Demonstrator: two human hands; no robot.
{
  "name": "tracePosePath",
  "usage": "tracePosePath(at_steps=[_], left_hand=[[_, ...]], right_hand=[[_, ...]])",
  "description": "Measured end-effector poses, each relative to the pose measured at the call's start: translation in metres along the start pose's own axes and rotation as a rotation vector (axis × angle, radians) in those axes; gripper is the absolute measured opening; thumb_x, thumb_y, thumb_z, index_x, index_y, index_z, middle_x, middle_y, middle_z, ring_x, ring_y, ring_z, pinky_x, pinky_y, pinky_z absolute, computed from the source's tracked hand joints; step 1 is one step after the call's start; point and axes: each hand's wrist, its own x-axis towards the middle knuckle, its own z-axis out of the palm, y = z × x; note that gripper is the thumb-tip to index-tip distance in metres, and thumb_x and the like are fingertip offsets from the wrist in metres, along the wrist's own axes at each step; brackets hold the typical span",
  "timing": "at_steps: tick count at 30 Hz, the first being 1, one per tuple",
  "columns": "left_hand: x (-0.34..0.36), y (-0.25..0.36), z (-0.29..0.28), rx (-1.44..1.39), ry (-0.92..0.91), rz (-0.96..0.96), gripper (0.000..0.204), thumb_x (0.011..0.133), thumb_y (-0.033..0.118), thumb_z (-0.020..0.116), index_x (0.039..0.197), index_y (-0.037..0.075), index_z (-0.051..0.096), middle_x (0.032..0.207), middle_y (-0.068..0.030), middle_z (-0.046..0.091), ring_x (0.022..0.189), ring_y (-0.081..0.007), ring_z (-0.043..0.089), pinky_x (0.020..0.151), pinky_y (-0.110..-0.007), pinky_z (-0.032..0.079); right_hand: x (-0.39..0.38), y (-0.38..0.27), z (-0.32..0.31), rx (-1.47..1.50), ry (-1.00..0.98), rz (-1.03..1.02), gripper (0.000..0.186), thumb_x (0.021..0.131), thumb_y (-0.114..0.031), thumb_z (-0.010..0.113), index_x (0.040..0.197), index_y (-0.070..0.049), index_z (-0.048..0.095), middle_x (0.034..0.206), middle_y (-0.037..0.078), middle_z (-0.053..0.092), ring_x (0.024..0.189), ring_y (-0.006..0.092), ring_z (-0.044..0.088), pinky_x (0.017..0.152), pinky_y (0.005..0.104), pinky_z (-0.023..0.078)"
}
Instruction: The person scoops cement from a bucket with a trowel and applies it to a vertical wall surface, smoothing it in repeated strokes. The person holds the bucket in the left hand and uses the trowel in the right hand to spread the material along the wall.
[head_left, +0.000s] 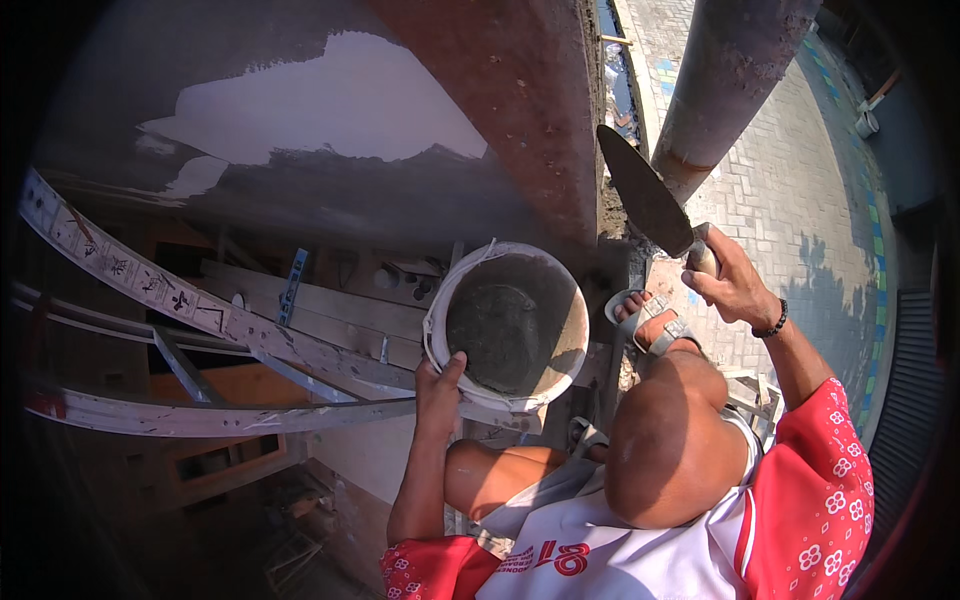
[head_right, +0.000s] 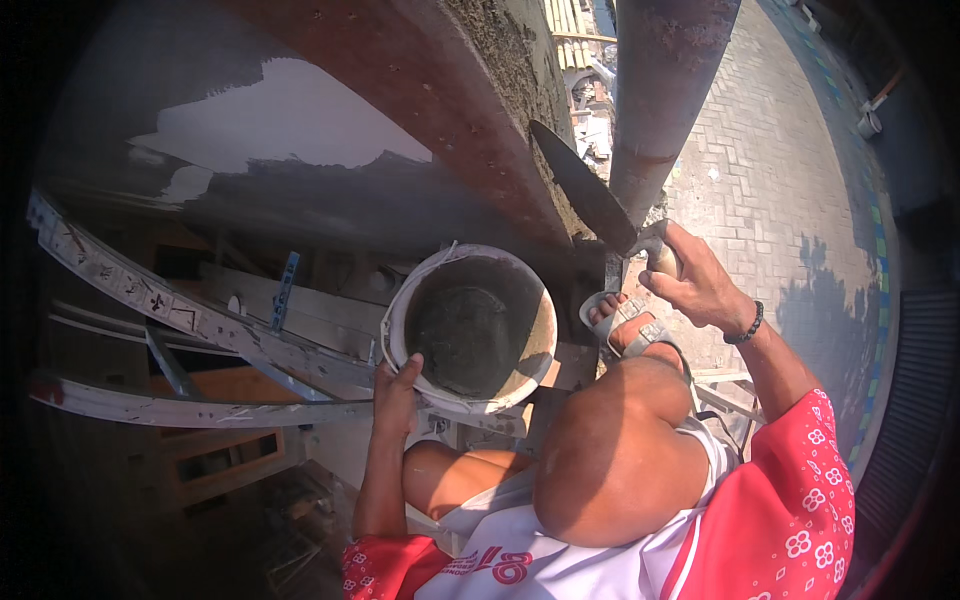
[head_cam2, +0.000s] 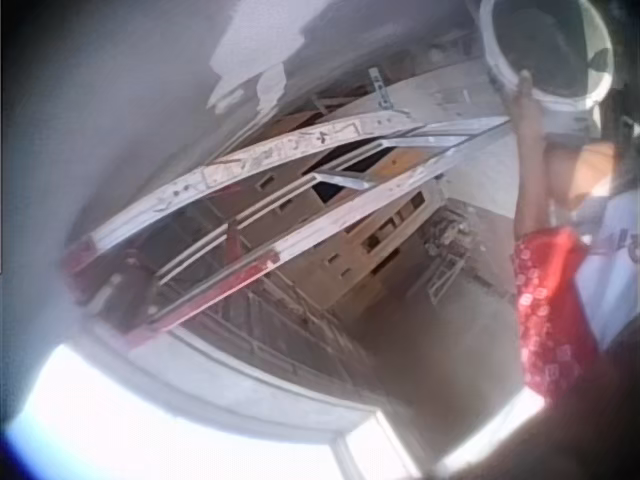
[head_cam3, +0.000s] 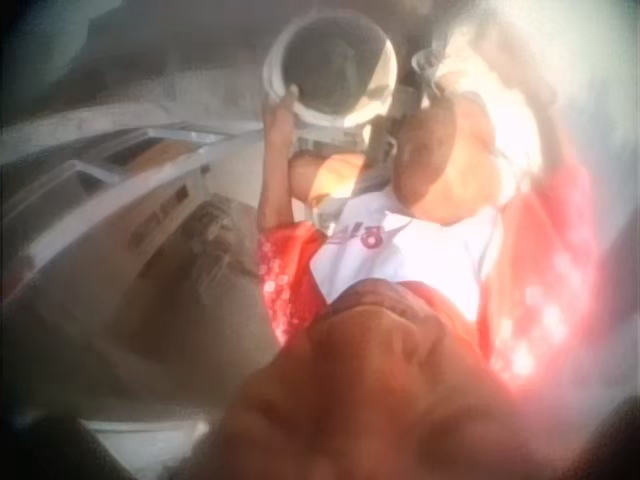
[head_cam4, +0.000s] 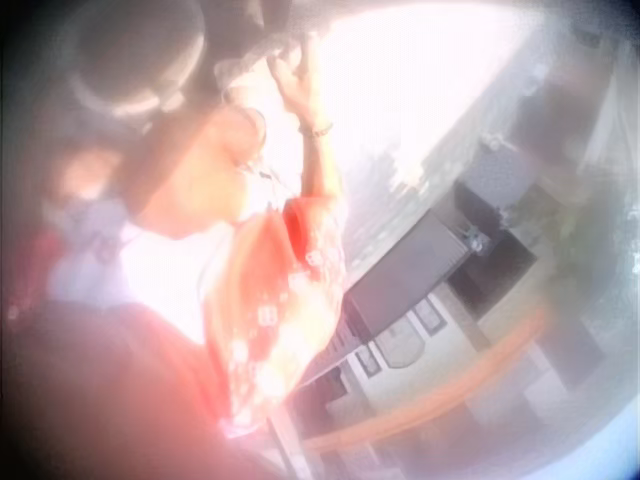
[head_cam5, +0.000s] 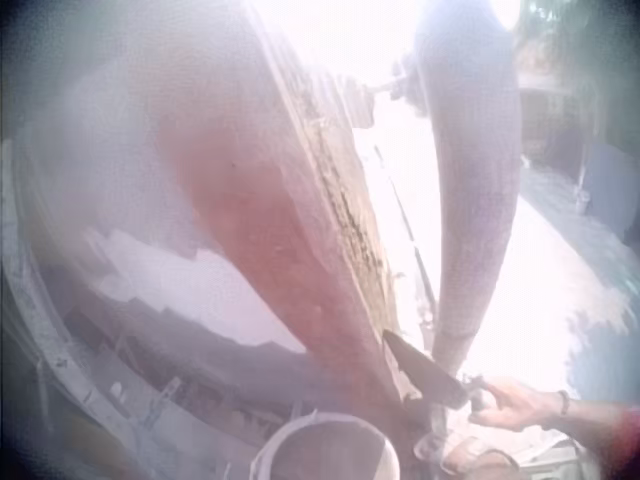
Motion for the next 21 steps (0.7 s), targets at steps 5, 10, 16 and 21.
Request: tracePosePath(at_steps=[5, 10, 16, 21], left_hand=[[-0.006, 0.001, 0.000, -0.057, 0.003, 0.015, 0.035, 0.090, 0.011, 0.061, 0.120, -0.004, 0.054, 0.109, -0.0104, 0.063, 0.096, -0.0160, 0.059, 0.086, -0.030, 0.047], [-0.003, -0.002, -0.001, -0.044, -0.026, -0.008, 0.034, 0.090, 0.009, 0.060, 0.122, -0.004, 0.053, 0.112, -0.0103, 0.062, 0.100, -0.0157, 0.058, 0.090, -0.030, 0.045], [-0.005, 0.005, 0.003, -0.028, -0.068, -0.007, 0.039, 0.090, 0.011, 0.061, 0.124, -0.005, 0.052, 0.114, -0.0103, 0.061, 0.101, -0.0152, 0.056, 0.091, -0.030, 0.044], [-0.009, 0.012, 0.005, -0.020, -0.082, 0.017, 0.039, 0.091, 0.013, 0.062, 0.124, -0.005, 0.052, 0.113, -0.0098, 0.061, 0.101, -0.0147, 0.056, 0.091, -0.029, 0.044]], right_hand=[[-0.009, 0.028, 0.003, -0.248, -0.092, -0.297, 0.038, 0.076, -0.020, 0.071, 0.104, 0.001, 0.056, 0.080, 0.012, 0.050, 0.071, 0.0291, 0.050, 0.066, 0.0392, 0.040], [0.034, 0.020, 0.043, -0.403, -0.495, -0.365, 0.037, 0.080, -0.017, 0.067, 0.113, -0.004, 0.056, 0.082, 0.018, 0.060, 0.077, 0.0390, 0.059, 0.067, 0.0474, 0.045], [0.070, 0.043, 0.135, -0.399, -0.630, -0.430, 0.029, 0.089, -0.029, 0.060, 0.099, -0.003, 0.051, 0.089, 0.019, 0.060, 0.085, 0.0386, 0.061, 0.074, 0.0473, 0.047], [0.063, 0.047, 0.162, -0.416, -0.655, -0.393, 0.026, 0.092, -0.028, 0.055, 0.092, -0.002, 0.052, 0.080, 0.019, 0.061, 0.083, 0.0380, 0.062, 0.074, 0.0480, 0.048]])
